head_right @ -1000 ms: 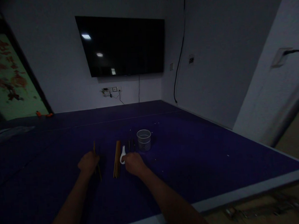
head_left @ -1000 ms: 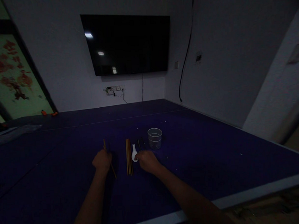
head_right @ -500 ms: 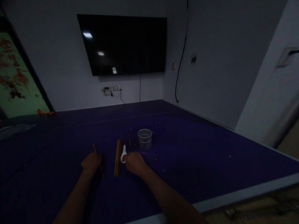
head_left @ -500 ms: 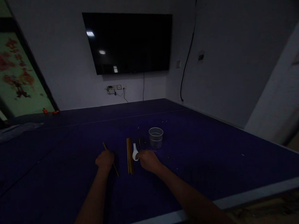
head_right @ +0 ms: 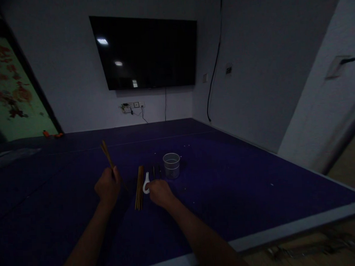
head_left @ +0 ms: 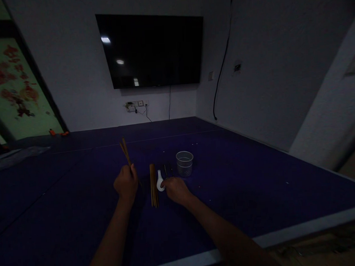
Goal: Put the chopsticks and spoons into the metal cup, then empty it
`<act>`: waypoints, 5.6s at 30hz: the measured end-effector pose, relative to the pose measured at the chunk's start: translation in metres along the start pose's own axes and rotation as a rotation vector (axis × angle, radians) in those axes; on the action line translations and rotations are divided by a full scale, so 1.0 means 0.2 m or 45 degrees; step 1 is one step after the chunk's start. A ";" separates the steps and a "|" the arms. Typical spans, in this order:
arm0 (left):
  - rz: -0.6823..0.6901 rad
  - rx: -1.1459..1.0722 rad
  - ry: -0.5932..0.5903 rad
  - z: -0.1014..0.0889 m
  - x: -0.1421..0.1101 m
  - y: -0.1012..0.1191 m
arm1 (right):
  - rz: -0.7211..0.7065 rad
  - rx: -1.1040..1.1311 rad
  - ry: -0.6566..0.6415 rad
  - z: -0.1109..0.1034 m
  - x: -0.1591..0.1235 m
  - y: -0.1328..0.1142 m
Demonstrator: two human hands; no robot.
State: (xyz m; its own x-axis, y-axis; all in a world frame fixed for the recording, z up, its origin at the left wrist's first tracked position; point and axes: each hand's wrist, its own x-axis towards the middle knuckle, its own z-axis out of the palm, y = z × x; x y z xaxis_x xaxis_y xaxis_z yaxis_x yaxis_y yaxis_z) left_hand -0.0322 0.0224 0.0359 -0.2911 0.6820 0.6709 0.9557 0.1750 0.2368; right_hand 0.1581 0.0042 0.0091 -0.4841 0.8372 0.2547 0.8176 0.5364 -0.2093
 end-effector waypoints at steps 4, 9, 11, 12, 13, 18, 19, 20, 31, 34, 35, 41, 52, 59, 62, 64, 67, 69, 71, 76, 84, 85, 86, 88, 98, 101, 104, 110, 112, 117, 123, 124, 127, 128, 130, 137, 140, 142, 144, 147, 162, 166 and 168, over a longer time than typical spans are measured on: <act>0.113 -0.118 0.128 0.06 -0.03 -0.02 | -0.003 -0.001 -0.011 0.00 0.00 0.00; 0.170 -0.246 0.091 0.13 -0.04 -0.02 | -0.002 -0.010 -0.012 0.00 0.00 0.00; 0.169 -0.280 0.074 0.14 -0.04 -0.01 | -0.003 -0.014 -0.014 -0.01 0.00 0.00; 0.164 -0.297 0.066 0.14 -0.04 -0.01 | -0.002 -0.017 -0.016 -0.01 0.00 -0.01; 0.156 -0.316 0.053 0.14 -0.04 0.00 | -0.001 -0.019 -0.018 -0.01 0.00 -0.01; 0.070 -0.440 -0.092 0.12 -0.03 0.02 | -0.004 -0.022 -0.037 -0.01 0.00 -0.01; 0.050 -0.450 -0.130 0.12 -0.03 0.02 | -0.004 -0.022 -0.040 -0.01 0.00 -0.01; 0.032 -0.449 -0.165 0.12 -0.03 0.02 | -0.003 -0.023 -0.042 -0.01 0.00 -0.01; 0.049 -0.304 -0.454 0.13 -0.04 0.04 | 0.007 0.008 -0.018 -0.01 0.00 0.00; 0.037 -0.274 -0.460 0.12 -0.04 0.05 | 0.026 0.031 0.030 -0.01 -0.01 0.00; 0.038 -0.256 -0.458 0.11 -0.05 0.05 | 0.022 0.064 0.082 -0.01 -0.01 -0.01; 0.360 -0.188 -0.555 0.06 -0.08 0.10 | -0.003 0.376 0.425 0.01 -0.03 -0.02; 0.898 -0.256 -0.500 0.10 -0.15 0.16 | -0.084 0.642 0.757 -0.03 -0.07 -0.08; 0.555 -0.221 -0.336 0.11 -0.15 0.12 | 0.314 0.543 1.431 -0.14 -0.09 0.12; 0.507 -0.264 -0.386 0.11 -0.14 0.12 | 0.434 0.473 1.618 -0.21 -0.10 0.21; 0.490 -0.290 -0.441 0.11 -0.13 0.12 | 0.457 0.417 1.612 -0.25 -0.10 0.25; 0.444 -0.299 -0.512 0.11 -0.13 0.12 | 0.496 0.358 1.511 -0.26 -0.09 0.29; 0.422 -0.300 -0.538 0.12 -0.13 0.11 | 0.525 0.336 1.413 -0.25 -0.08 0.31; 0.416 -0.302 -0.560 0.12 -0.12 0.11 | 0.559 0.326 1.316 -0.23 -0.06 0.33; 0.411 -0.270 -0.611 0.14 -0.12 0.11 | 0.628 0.375 1.173 -0.18 -0.03 0.41; 0.403 -0.222 -0.659 0.18 -0.11 0.09 | 0.521 0.507 1.174 -0.11 0.02 0.52; 0.403 -0.220 -0.666 0.18 -0.10 0.09 | 0.515 0.516 1.180 -0.10 0.03 0.52; 0.406 -0.223 -0.673 0.18 -0.10 0.09 | 0.510 0.528 1.185 -0.09 0.04 0.53; 0.418 -0.234 -0.682 0.18 -0.10 0.09 | 0.510 0.556 1.189 -0.06 0.05 0.54; 0.428 -0.203 -0.690 0.18 -0.09 0.09 | 0.636 0.655 1.270 -0.01 0.05 0.52; 0.438 -0.207 -0.688 0.19 -0.09 0.09 | 0.698 0.659 1.295 -0.04 0.02 0.49; 0.440 -0.207 -0.692 0.19 -0.10 0.09 | 0.773 0.616 1.289 -0.07 0.00 0.48; 0.447 -0.203 -0.700 0.19 -0.10 0.09 | 0.765 0.517 1.241 -0.09 0.00 0.50; 0.452 -0.198 -0.711 0.19 -0.09 0.08 | 0.750 0.512 1.199 -0.09 0.00 0.51; 0.460 -0.189 -0.726 0.19 -0.09 0.08 | 0.701 0.548 1.137 -0.08 0.01 0.52; 0.451 -0.171 -0.747 0.18 -0.09 0.09 | 0.695 0.572 1.154 -0.06 0.02 0.50; 0.452 -0.169 -0.751 0.18 -0.09 0.09 | 0.708 0.571 1.180 -0.06 0.02 0.50; 0.454 -0.164 -0.761 0.18 -0.09 0.09 | 0.740 0.619 1.305 -0.04 0.02 0.48; 0.454 -0.162 -0.763 0.18 -0.09 0.10 | 0.747 0.649 1.348 -0.03 0.01 0.47; 0.455 -0.159 -0.764 0.18 -0.09 0.10 | 0.763 0.695 1.413 -0.03 0.01 0.45; 0.466 -0.156 -0.765 0.18 -0.09 0.10 | 0.759 0.629 1.388 -0.02 0.00 0.42; 0.466 -0.154 -0.764 0.18 -0.09 0.10 | 0.736 0.583 1.322 -0.02 0.00 0.44; 0.464 -0.151 -0.763 0.18 -0.09 0.10 | 0.716 0.597 1.273 -0.03 0.00 0.46; 0.466 -0.150 -0.765 0.18 -0.09 0.10 | 0.688 0.640 1.231 -0.03 0.01 0.49; 0.475 -0.149 -0.773 0.19 -0.09 0.09 | 0.652 0.684 1.194 -0.03 0.02 0.54; 0.422 -0.042 -0.798 0.19 -0.08 0.08 | 0.641 0.676 1.224 -0.01 0.03 0.54; 0.425 -0.032 -0.816 0.20 -0.09 0.08 | 0.682 0.629 1.281 -0.04 0.02 0.51; 0.418 -0.028 -0.824 0.20 -0.09 0.08 | 0.683 0.538 1.350 -0.07 0.00 0.48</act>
State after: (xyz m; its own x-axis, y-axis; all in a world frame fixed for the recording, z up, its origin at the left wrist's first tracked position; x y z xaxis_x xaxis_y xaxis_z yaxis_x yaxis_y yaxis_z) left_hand -0.0104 0.0411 0.0002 0.1013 0.9817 0.1612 0.9862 -0.1204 0.1134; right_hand 0.2410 0.0539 0.0020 0.5247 0.5681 0.6340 0.5751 0.3126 -0.7560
